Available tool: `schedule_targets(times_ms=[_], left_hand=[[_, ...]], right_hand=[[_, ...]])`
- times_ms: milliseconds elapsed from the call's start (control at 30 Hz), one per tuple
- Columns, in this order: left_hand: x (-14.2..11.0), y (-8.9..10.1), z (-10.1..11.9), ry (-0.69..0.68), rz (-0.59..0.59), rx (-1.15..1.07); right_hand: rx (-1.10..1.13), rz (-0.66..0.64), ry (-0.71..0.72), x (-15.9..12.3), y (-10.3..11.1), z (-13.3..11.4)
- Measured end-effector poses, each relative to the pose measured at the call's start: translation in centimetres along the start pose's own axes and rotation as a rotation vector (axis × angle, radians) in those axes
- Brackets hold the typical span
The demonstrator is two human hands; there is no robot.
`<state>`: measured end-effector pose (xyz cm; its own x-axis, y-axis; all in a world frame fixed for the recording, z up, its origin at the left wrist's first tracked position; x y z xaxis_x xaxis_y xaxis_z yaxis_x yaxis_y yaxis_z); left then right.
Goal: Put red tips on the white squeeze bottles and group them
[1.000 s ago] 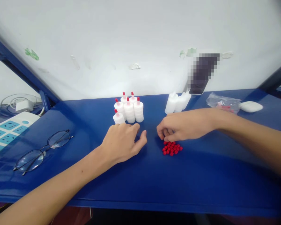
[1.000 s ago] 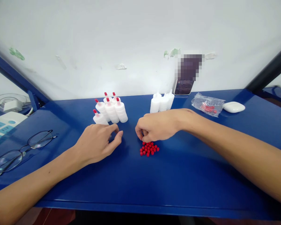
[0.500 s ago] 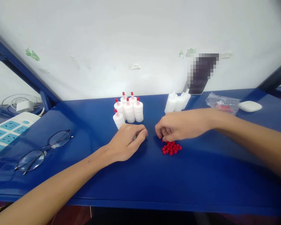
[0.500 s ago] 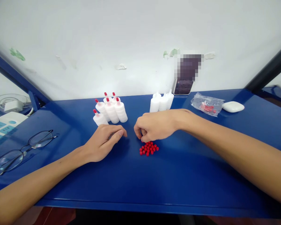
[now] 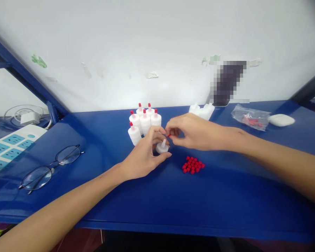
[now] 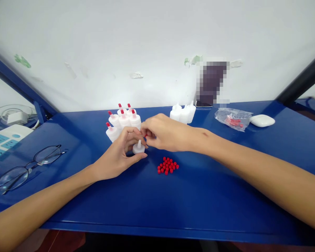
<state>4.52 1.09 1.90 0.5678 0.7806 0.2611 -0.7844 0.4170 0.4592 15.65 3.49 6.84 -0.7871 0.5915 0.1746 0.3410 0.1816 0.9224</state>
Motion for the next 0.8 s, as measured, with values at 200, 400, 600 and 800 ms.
schedule_targets(times_ms=[200,400,600,800], left_hand=[[0.0,0.5,0.0,0.037,0.091,-0.154],[0.0,0.6,0.1,0.055,0.080,-0.282],[-0.1,-0.1,0.0,0.081,0.034,-0.468],[-0.3,-0.7,0.7,0.057,0.005,-0.552]], right_hand=[[0.234,0.098,-0.018,-0.1,1.0,-0.8],[0.109,0.078,0.089,-0.2,0.5,-1.8],[-0.044,0.032,0.262,-1.1,1.0,-3.8],[-0.229,0.013,0.315,-1.4,0.9,-4.8]])
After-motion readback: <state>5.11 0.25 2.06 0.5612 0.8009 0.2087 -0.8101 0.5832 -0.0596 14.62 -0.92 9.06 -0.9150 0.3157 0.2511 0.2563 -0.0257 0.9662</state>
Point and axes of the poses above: each hand's wrist, its own x-axis towards the middle knuckle, its own y-axis out of the back of the hand, z = x × y, the point moved 7 cm from there along x, towards the middle knuckle, and after that the axes turned 1 degree about -x, right-handed, at the moved point
